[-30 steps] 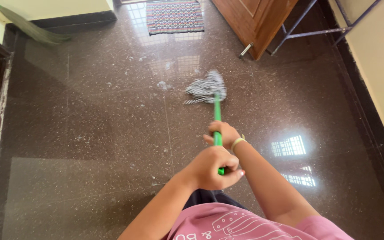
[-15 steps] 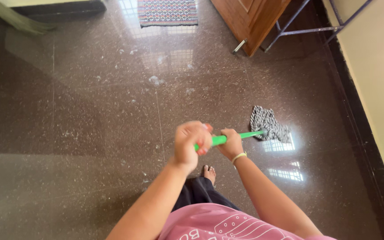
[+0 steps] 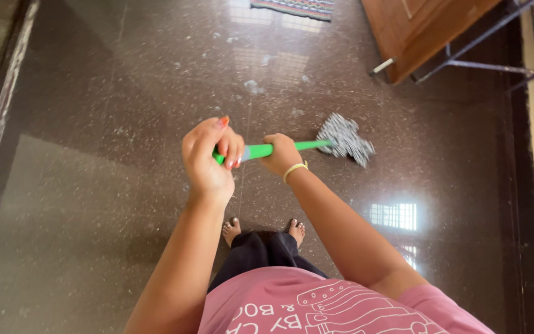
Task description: The person mops a dark tiled floor using a green-handled mop with a striped head. They move the mop back and forth across the floor, covering different areas including near a doorway and a corner.
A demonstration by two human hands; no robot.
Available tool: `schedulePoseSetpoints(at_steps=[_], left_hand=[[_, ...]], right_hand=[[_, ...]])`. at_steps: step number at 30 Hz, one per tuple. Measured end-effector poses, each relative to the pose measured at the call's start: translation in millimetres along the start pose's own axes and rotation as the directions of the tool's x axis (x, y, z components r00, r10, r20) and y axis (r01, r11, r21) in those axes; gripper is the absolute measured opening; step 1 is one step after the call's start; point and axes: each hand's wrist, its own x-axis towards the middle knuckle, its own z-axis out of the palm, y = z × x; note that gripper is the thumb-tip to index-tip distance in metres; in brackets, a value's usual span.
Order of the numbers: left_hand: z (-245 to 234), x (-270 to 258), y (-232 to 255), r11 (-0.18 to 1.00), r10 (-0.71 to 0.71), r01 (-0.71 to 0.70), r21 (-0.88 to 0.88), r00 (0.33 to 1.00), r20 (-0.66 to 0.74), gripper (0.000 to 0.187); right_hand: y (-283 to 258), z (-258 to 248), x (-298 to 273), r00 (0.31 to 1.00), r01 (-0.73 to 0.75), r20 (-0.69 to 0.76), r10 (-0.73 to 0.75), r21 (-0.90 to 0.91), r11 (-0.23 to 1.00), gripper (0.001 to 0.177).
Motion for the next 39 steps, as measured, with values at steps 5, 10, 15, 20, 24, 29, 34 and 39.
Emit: schedulePoseSetpoints(at_steps=[5, 10, 15, 20, 24, 29, 34, 39], left_hand=[[-23, -30, 33, 0.984, 0.089, -0.085, 0.157, 0.996, -0.019, 0.042], [-20, -55, 40, 0.879, 0.168, -0.141, 0.456, 0.986, -0.019, 0.039], [3, -64, 47, 0.631, 0.167, -0.130, 0.765, 0.986, 0.030, 0.030], [8, -68, 56, 0.537, 0.124, -0.251, 0.806, 0.968, 0.219, 0.031], [6, -64, 50, 0.668, 0.053, -0.331, 0.666, 0.915, 0.401, 0.021], [12, -52, 41, 0.734, 0.032, -0.418, 0.535, 0.808, 0.588, 0.021], [34, -38, 25, 0.746, 0.095, -0.518, 0.419, 0.705, 0.703, 0.024], [52, -44, -15, 0.829, -0.196, -0.254, 0.498, 0.702, 0.685, 0.026]], right_hand=[[-47, 35, 29, 0.969, 0.228, 0.097, -0.228, 0.011, 0.974, 0.021], [-77, 63, 50, 0.891, 0.362, 0.169, -0.422, 0.298, 0.884, 0.017], [-102, 67, 28, 0.809, 0.335, 0.257, -0.529, 0.538, 0.773, 0.015], [-128, 40, 8, 0.737, 0.317, 0.336, -0.586, 0.594, 0.739, 0.013], [-135, 15, -2, 0.751, 0.340, 0.312, -0.582, 0.572, 0.747, 0.011], [-121, -15, -10, 0.823, 0.354, 0.238, -0.515, 0.494, 0.794, 0.009], [-86, -52, -24, 0.898, 0.309, 0.196, -0.395, 0.359, 0.881, 0.007], [-44, -89, -47, 0.966, 0.134, 0.207, -0.158, 0.123, 0.983, 0.005]])
